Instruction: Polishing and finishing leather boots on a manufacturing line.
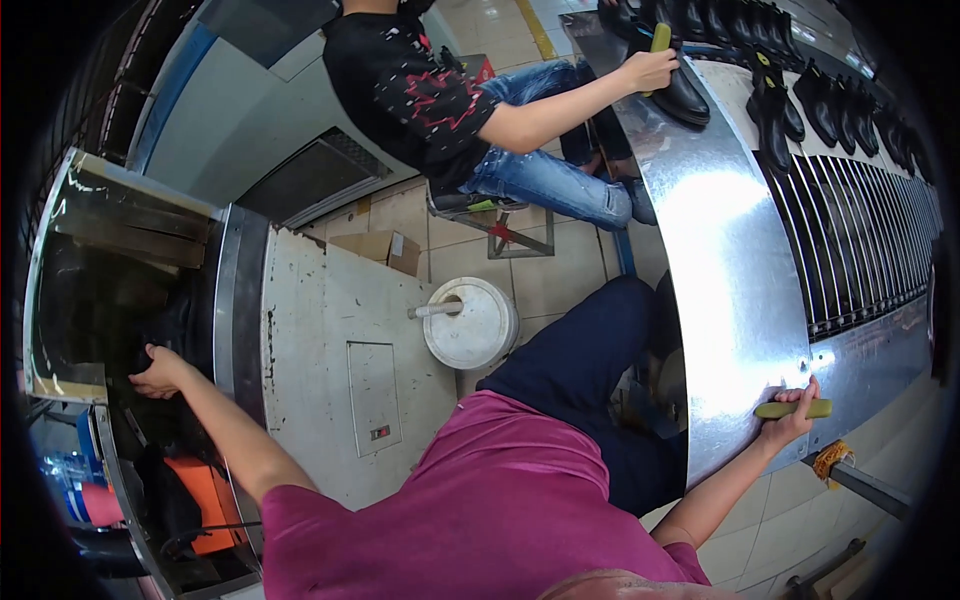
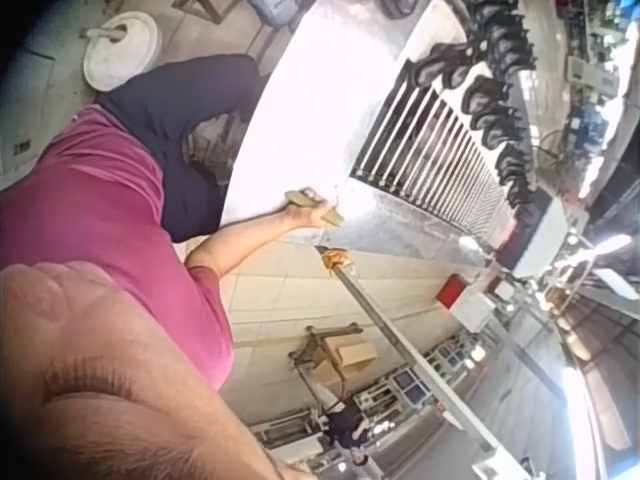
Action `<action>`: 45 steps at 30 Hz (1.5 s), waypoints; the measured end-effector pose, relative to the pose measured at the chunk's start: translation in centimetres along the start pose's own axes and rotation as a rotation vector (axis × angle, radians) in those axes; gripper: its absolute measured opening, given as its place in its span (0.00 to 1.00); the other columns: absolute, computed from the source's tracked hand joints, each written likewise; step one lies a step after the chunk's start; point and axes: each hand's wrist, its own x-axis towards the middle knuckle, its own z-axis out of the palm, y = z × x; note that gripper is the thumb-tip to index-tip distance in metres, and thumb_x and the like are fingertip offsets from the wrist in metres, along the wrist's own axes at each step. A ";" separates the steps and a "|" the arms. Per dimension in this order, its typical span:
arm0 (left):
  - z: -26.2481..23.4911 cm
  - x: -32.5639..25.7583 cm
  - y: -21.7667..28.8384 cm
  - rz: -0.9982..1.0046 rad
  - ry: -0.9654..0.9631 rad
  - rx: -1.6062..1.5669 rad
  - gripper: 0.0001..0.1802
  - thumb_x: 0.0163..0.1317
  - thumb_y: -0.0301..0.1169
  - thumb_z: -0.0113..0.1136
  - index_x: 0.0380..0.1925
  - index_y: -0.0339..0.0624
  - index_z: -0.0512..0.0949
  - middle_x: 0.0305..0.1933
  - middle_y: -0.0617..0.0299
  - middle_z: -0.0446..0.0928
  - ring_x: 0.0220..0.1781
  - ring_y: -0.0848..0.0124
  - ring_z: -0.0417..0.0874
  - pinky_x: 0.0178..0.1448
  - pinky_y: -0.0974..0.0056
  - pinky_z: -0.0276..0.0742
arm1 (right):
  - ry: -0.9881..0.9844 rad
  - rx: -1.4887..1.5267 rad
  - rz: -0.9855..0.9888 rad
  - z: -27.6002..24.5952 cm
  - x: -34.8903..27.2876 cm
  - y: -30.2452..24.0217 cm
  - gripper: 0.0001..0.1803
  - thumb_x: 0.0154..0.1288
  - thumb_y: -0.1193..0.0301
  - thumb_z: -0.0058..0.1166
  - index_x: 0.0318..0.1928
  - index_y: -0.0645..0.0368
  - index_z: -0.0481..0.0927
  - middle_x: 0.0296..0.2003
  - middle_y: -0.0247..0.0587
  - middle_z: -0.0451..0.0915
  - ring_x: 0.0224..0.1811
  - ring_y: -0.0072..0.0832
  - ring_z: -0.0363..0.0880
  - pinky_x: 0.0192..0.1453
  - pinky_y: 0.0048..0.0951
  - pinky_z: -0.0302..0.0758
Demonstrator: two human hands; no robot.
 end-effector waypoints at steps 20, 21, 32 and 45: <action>-43.3 -70.1 43.7 0.725 -2.082 -1.836 0.26 0.68 0.33 0.68 0.63 0.37 0.77 0.60 0.50 0.83 0.61 0.59 0.83 0.67 0.57 0.75 | 0.178 -0.061 0.037 3.3 -1.0 -3.0 0.25 0.74 0.64 0.60 0.64 0.64 0.72 0.23 0.31 0.74 0.22 0.20 0.74 0.29 0.25 0.74; -43.2 -72.4 45.8 0.638 -2.173 -1.711 0.28 0.67 0.35 0.70 0.64 0.37 0.76 0.59 0.48 0.83 0.60 0.58 0.84 0.65 0.56 0.77 | 0.169 -0.067 0.044 3.4 -1.1 -2.9 0.25 0.73 0.65 0.60 0.64 0.64 0.73 0.23 0.31 0.74 0.22 0.20 0.74 0.30 0.25 0.74; -48.8 -91.3 62.2 0.387 -2.401 -1.342 0.51 0.61 0.49 0.76 0.75 0.33 0.60 0.68 0.43 0.73 0.66 0.56 0.77 0.72 0.57 0.69 | 0.136 -0.089 0.133 2.2 -1.5 -2.3 0.21 0.73 0.73 0.57 0.62 0.69 0.74 0.27 0.31 0.77 0.26 0.19 0.76 0.34 0.24 0.74; -46.4 -95.3 69.0 -0.163 -2.699 -1.010 0.36 0.50 0.39 0.82 0.56 0.34 0.78 0.54 0.46 0.84 0.49 0.54 0.89 0.53 0.51 0.90 | 0.021 -0.310 0.041 1.5 -0.6 -2.7 0.20 0.74 0.67 0.62 0.62 0.60 0.77 0.24 0.27 0.75 0.25 0.17 0.76 0.34 0.24 0.73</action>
